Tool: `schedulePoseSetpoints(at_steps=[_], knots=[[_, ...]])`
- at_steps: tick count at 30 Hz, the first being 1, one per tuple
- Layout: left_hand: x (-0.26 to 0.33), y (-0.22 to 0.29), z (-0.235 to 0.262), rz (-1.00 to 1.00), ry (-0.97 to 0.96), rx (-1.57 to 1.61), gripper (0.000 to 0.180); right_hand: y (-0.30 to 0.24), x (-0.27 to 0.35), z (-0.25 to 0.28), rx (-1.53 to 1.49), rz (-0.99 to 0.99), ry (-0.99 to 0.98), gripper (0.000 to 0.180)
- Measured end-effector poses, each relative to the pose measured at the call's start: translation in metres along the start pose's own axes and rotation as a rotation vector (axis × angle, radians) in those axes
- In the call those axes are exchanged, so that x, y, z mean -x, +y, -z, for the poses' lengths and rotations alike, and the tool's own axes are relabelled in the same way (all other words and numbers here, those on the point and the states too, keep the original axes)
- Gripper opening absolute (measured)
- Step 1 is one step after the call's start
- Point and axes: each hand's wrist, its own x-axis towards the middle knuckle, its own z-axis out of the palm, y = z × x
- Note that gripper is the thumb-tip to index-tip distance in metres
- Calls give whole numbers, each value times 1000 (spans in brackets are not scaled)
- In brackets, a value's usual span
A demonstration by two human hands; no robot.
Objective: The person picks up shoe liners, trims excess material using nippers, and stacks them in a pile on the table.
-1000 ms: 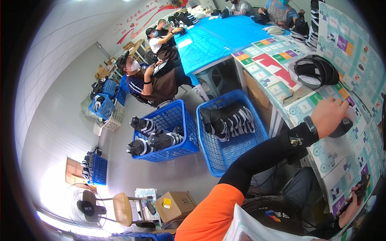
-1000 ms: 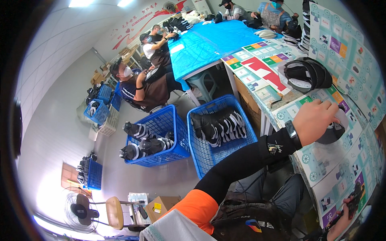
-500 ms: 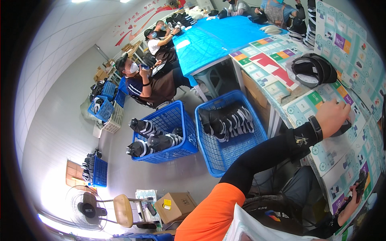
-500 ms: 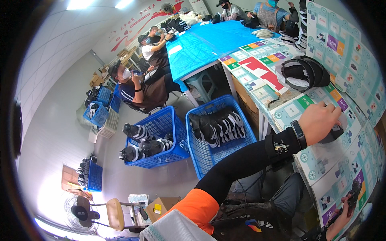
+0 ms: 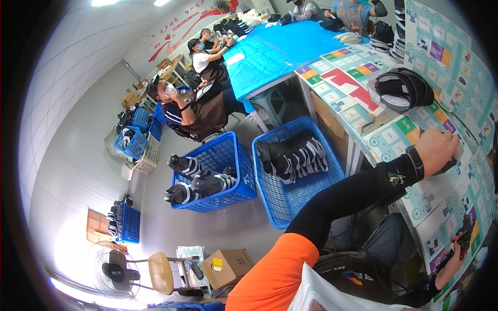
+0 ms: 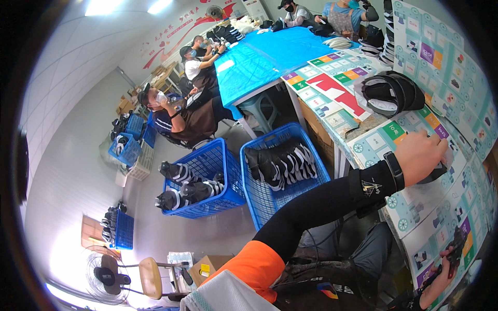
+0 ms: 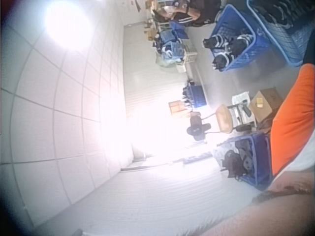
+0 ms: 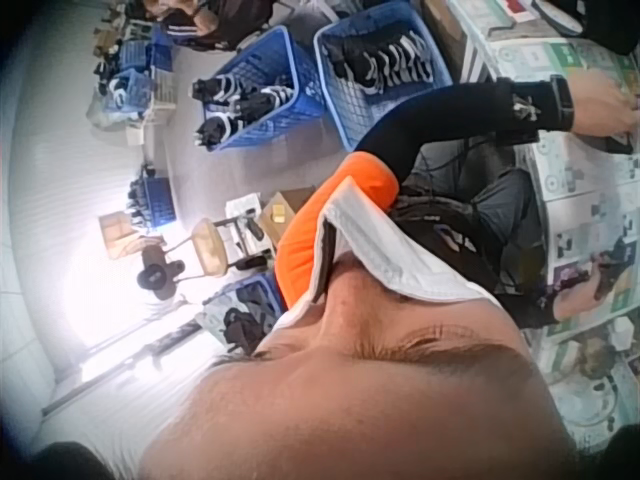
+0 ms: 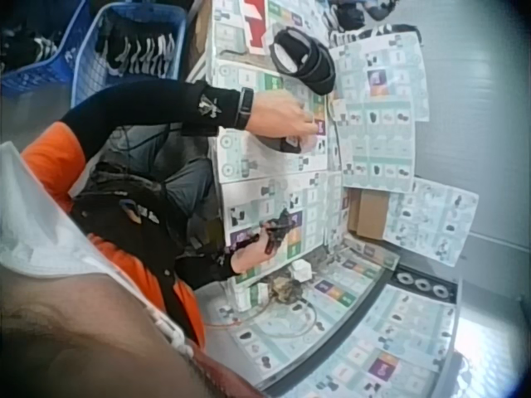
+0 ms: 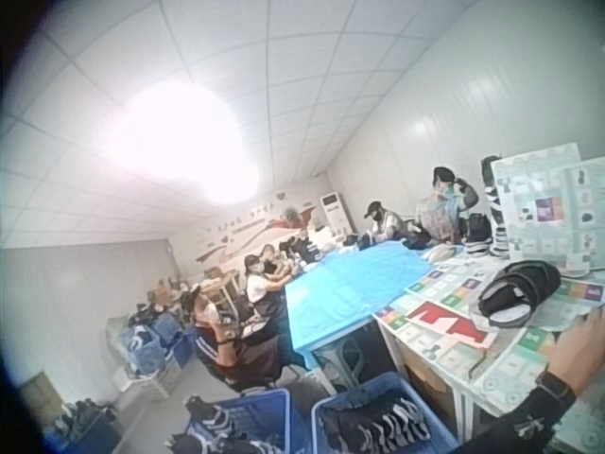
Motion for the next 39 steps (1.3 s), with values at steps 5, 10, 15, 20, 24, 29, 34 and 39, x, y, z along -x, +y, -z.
schedulePoseSetpoints(at_steps=[5, 10, 15, 20, 24, 29, 34, 39], knots=[[-1, 0, -2, -24, -25, -8, 28, -4, 3, -4, -31, 1, -4, 34], [-2, 2, -6, -55, -54, -4, 25, -10, 10, -16, -10, 56, -12, 32], [-10, -1, -22, -65, -120, 9, 20, -21, 16, -46, -23, 16, -155, 35], [-27, -17, -33, -17, -241, -6, 19, -47, 20, -83, 48, -95, -165, 33], [-43, -21, -7, -43, -152, -62, 41, -56, 14, -114, -59, -21, -261, 29], [-27, 5, -28, -134, -267, 29, 28, -42, 23, -80, -43, -74, -217, 33], [-23, 10, -18, -38, -286, -18, 14, -16, 12, -80, -88, 3, -237, 32], [-26, 4, -16, 1, -198, -57, 15, -34, 19, -83, -80, 1, -258, 32]])
